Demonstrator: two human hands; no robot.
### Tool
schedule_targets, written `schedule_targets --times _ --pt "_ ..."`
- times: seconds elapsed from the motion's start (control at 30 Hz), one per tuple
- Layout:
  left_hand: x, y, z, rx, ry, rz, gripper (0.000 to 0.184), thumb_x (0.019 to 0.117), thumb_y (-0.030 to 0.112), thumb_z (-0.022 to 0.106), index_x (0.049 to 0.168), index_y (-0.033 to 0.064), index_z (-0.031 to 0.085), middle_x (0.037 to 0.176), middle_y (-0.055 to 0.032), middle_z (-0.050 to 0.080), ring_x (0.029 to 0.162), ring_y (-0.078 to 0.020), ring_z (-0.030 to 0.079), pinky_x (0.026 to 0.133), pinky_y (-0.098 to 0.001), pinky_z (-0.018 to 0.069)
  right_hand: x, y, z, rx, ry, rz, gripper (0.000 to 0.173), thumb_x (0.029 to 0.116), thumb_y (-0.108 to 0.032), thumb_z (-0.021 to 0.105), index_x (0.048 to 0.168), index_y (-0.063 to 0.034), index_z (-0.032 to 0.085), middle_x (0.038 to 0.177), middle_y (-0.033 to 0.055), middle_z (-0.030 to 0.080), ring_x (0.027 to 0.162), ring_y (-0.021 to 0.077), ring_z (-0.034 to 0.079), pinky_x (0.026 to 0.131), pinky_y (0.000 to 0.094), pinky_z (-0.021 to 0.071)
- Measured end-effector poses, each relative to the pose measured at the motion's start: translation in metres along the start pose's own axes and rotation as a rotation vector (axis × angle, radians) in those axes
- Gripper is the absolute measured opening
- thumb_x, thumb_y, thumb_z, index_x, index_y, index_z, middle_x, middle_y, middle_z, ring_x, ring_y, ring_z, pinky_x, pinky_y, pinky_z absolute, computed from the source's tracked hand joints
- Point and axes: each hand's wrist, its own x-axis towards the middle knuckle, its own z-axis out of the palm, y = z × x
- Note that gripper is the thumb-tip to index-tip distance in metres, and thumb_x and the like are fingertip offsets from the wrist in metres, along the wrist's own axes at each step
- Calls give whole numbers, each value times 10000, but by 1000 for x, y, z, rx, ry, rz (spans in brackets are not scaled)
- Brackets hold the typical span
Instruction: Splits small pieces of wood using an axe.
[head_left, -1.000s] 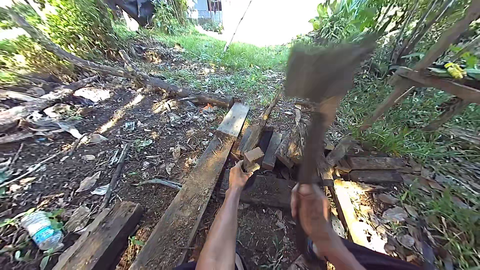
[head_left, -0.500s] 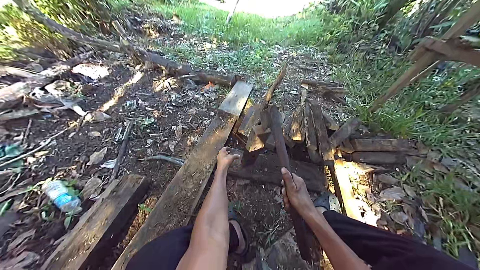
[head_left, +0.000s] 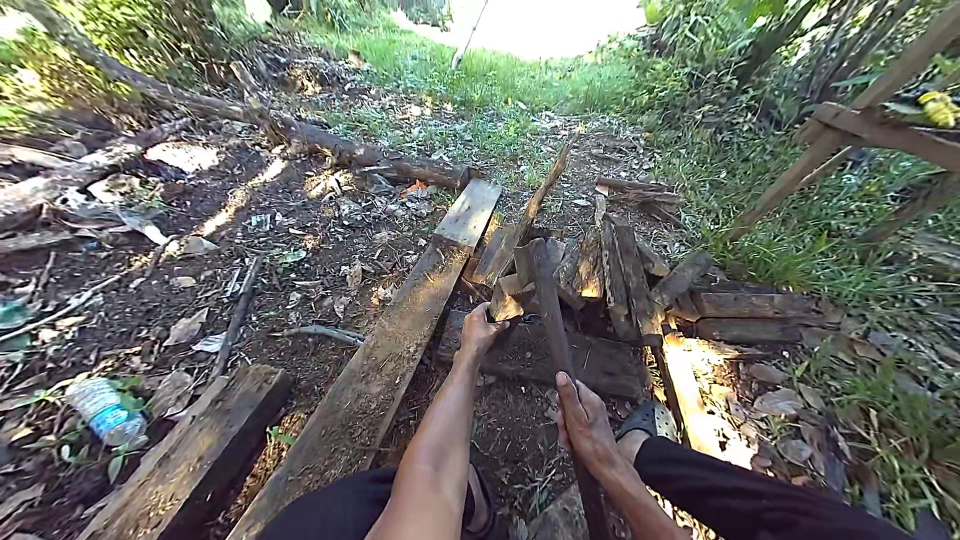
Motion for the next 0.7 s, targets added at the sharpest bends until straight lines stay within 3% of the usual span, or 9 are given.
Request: schedule_targets --times 0.1,0.2,0.27,0.37,0.47,0.53,0.6,0.67,0.7 --pt "-2 26 -28 42 -57 34 511 775 360 885 1191 107 729 1108 -145 743 1063 -312 706 963 -565 549 -14 -21 -11 -4 -13 -39 687 1023 -699 320 918 -82 604 561 45 558 405 194 556 393 370 528" --pt "0 91 -72 44 87 234 390 797 320 845 1110 110 745 1003 -145 747 954 -343 714 856 -632 565 -24 -58 -25 50 45 -202 694 1017 -700 339 956 -65 614 573 16 557 411 167 543 388 361 522" --pt "-1 154 -115 102 173 349 482 816 435 829 1185 140 733 1063 -127 751 1014 -328 713 898 -626 556 -30 -88 -34 146 87 -352 707 981 -751 369 949 -84 599 571 -17 535 411 136 525 380 335 516" --pt "-3 249 -183 163 330 587 513 836 416 820 1263 151 714 1154 -82 751 1074 -272 715 936 -581 563 -20 -128 -45 237 172 -679 641 983 -729 386 911 -131 605 560 -20 565 411 142 559 373 355 536" --pt "-4 311 -229 220 486 760 484 823 435 817 1213 169 712 1111 -28 749 1037 -195 718 893 -507 590 -7 -157 -54 236 211 -836 655 960 -779 355 886 -186 622 552 -15 582 410 163 572 384 376 541" --pt "-1 312 -233 226 539 795 495 812 435 830 1192 144 705 1089 -41 746 1014 -202 719 869 -504 591 -3 -158 -54 215 188 -808 653 956 -784 363 891 -184 612 556 -10 571 406 172 564 381 381 540" --pt "4 267 -215 244 427 717 546 825 407 823 1271 125 683 1187 -71 731 1103 -232 702 951 -516 578 0 -135 -47 150 133 -624 653 948 -785 391 891 -165 588 542 -24 555 398 146 552 374 358 530" --pt "-4 177 -189 416 120 572 548 818 345 847 1246 50 674 1152 -188 701 1085 -366 679 949 -617 545 15 -89 -36 0 9 -295 652 990 -726 395 938 -105 587 571 -25 534 422 118 535 405 331 524" --pt "-17 131 -181 623 -89 453 557 780 360 879 1197 42 694 1081 -232 698 1031 -432 674 894 -684 526 27 -64 -29 -94 -49 -121 640 1020 -667 388 981 -66 603 599 6 531 439 143 532 429 357 522"
